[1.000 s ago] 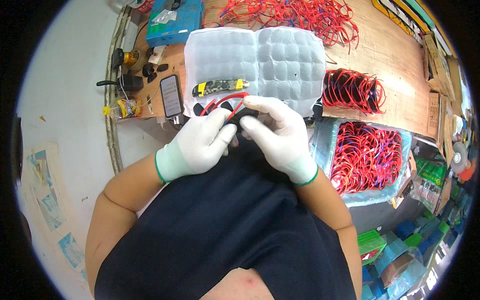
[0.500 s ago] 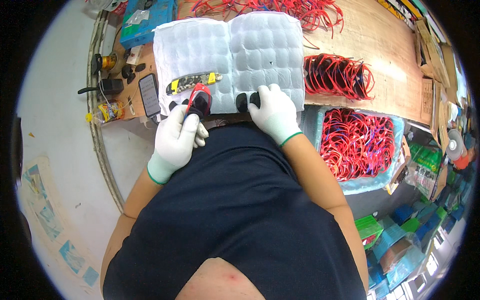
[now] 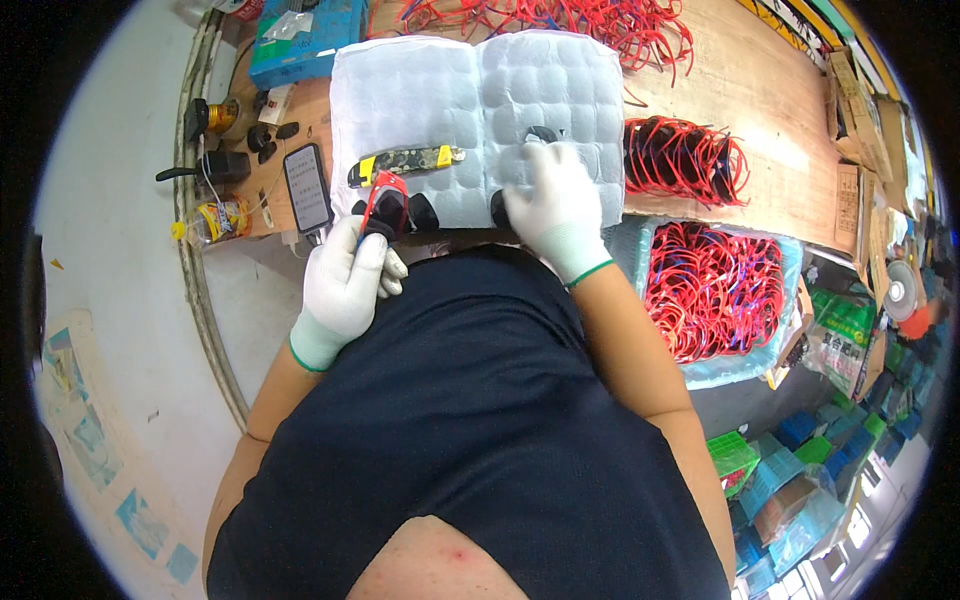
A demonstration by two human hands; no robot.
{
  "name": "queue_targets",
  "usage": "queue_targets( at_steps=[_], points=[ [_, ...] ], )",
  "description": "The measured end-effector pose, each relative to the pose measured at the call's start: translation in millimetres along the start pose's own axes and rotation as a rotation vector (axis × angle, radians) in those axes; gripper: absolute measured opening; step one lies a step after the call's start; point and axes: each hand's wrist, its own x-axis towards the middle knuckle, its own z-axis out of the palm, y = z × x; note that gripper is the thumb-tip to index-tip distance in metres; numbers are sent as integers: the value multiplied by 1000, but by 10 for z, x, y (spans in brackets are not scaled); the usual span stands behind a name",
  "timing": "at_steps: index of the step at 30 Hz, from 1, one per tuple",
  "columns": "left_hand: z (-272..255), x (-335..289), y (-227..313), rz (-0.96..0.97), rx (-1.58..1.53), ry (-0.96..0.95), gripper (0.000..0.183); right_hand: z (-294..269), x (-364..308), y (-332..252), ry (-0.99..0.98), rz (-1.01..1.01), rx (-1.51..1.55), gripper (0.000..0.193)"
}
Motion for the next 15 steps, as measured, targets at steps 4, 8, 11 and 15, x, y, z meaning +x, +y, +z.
queue_targets(
  at_steps=[4, 8, 11, 15],
  points=[
    [-68, -2, -32, 3, -10, -68, 23, 123, -133, -121, -305, -96, -220, 34],
    [-164, -9, -74, 36, 5, -92, 23, 185, -162, -112, -274, -79, -254, 30],
    [-223, -17, -89, 44, -2, -102, 23, 169, -131, -123, -254, -78, -174, 28],
    [-246, -3, -53, 40, -23, -151, 23, 3, -85, -23, -289, 159, 289, 22]
  ],
)
